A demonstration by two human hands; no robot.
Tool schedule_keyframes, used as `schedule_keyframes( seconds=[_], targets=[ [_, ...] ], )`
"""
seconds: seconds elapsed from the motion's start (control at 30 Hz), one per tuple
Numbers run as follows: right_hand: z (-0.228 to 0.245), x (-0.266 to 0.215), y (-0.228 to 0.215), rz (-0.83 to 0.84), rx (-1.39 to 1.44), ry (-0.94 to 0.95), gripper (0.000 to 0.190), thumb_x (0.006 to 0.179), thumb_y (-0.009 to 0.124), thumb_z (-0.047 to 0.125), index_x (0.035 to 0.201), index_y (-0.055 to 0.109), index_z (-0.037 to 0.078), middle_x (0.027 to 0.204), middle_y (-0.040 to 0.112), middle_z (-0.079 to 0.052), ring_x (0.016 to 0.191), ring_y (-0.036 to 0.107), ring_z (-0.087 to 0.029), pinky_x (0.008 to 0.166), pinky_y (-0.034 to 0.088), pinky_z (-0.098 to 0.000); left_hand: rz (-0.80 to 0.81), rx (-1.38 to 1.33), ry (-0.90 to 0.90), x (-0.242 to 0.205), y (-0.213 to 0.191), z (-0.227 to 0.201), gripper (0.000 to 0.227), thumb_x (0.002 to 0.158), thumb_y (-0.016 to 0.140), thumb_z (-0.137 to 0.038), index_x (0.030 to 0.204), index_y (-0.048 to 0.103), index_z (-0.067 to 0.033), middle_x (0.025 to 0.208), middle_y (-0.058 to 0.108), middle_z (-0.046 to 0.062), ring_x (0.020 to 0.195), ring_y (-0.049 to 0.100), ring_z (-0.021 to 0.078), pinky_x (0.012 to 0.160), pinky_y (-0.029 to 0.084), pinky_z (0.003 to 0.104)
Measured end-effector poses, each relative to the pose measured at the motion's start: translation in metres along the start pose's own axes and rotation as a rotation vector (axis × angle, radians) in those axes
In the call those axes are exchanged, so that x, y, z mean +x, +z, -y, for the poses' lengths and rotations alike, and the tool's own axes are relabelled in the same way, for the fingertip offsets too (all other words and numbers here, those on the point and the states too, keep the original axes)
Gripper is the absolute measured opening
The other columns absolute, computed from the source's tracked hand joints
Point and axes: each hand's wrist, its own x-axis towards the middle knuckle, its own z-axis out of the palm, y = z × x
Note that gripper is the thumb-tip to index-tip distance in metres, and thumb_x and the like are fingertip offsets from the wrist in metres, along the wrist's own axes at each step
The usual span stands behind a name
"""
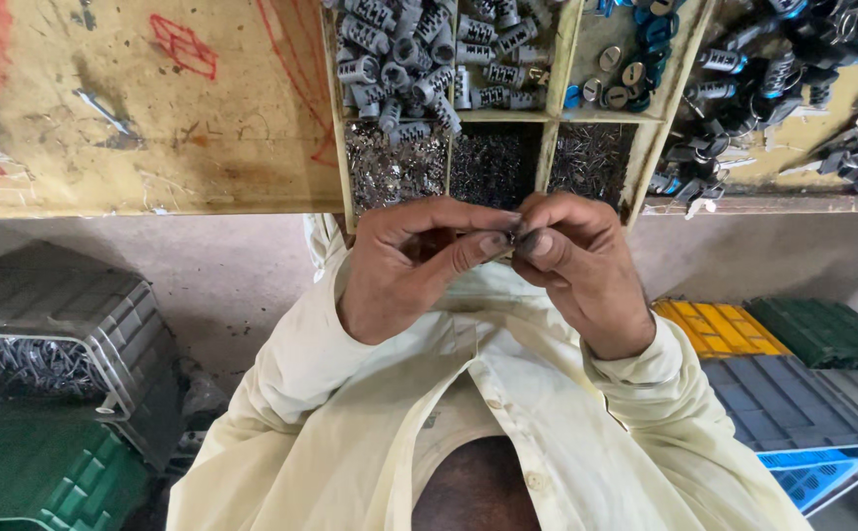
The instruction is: The person repeatedly assembles small keychain components by hand, inserting a metal pin into a plastic housing and attaching a blue cap. The person places each completed unit into a compartmentalized tray on the workbench.
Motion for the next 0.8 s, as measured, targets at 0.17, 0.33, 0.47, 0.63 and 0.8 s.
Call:
schedule_keyframes(
  seconds=[0.17, 0.33, 0.47, 0.63, 0.8],
  targets=[
    [-0.001, 0.003, 0.004, 0.006, 0.016, 0.006, 0.009, 0.103, 0.072, 0.009, 0.108, 0.071, 0.002, 0.099, 0.065, -0.006, 0.071, 0.048, -0.007, 0.060, 0.035, -0.0222, -0.055, 0.085, 0.064, -0.001, 0.003, -0.003, 0.016, 0.100, 0.073, -0.005, 0.115, 0.074, -0.0010, 0.105, 0.079, 0.008, 0.094, 0.073, 0.0088, 0.081, 0.060, 0.022],
    [-0.001, 0.003, 0.010, -0.043, -0.322, -0.149, 0.011, 0.100, 0.074, 0.009, 0.105, 0.066, 0.003, 0.100, 0.062, -0.002, 0.079, 0.052, -0.008, 0.068, 0.041, -0.0238, -0.072, 0.377, 0.161, -0.005, 0.001, -0.011, 0.016, 0.099, 0.075, -0.006, 0.114, 0.077, -0.0027, 0.101, 0.079, 0.008, 0.084, 0.072, 0.0067, 0.071, 0.056, 0.020],
    [0.000, 0.002, 0.005, -0.001, -0.269, -0.099, 0.012, 0.099, 0.074, 0.010, 0.103, 0.067, 0.002, 0.099, 0.061, -0.004, 0.079, 0.053, -0.009, 0.068, 0.042, -0.0236, -0.090, 0.279, -0.082, -0.006, -0.001, -0.010, 0.016, 0.095, 0.077, -0.004, 0.111, 0.079, -0.0007, 0.083, 0.075, 0.013, 0.066, 0.053, 0.0082, 0.057, 0.040, 0.022],
    [-0.001, 0.005, -0.001, 0.049, -0.109, -0.013, 0.011, 0.100, 0.075, 0.008, 0.104, 0.069, 0.001, 0.097, 0.061, -0.004, 0.077, 0.051, -0.008, 0.064, 0.039, -0.0223, 0.003, 0.135, 0.101, -0.006, -0.003, -0.007, 0.015, 0.102, 0.073, -0.004, 0.117, 0.075, -0.0023, 0.111, 0.079, 0.009, 0.096, 0.073, 0.0069, 0.082, 0.059, 0.023],
    [0.000, 0.000, 0.000, 0.056, -0.468, -0.182, 0.012, 0.101, 0.076, 0.004, 0.102, 0.065, 0.001, 0.100, 0.062, -0.004, 0.091, 0.059, -0.009, 0.087, 0.048, -0.0259, -0.035, 0.404, 0.173, -0.008, -0.002, -0.015, 0.017, 0.097, 0.076, -0.003, 0.113, 0.077, -0.0060, 0.108, 0.080, 0.007, 0.081, 0.069, 0.0032, 0.067, 0.054, 0.019]
  ],
)
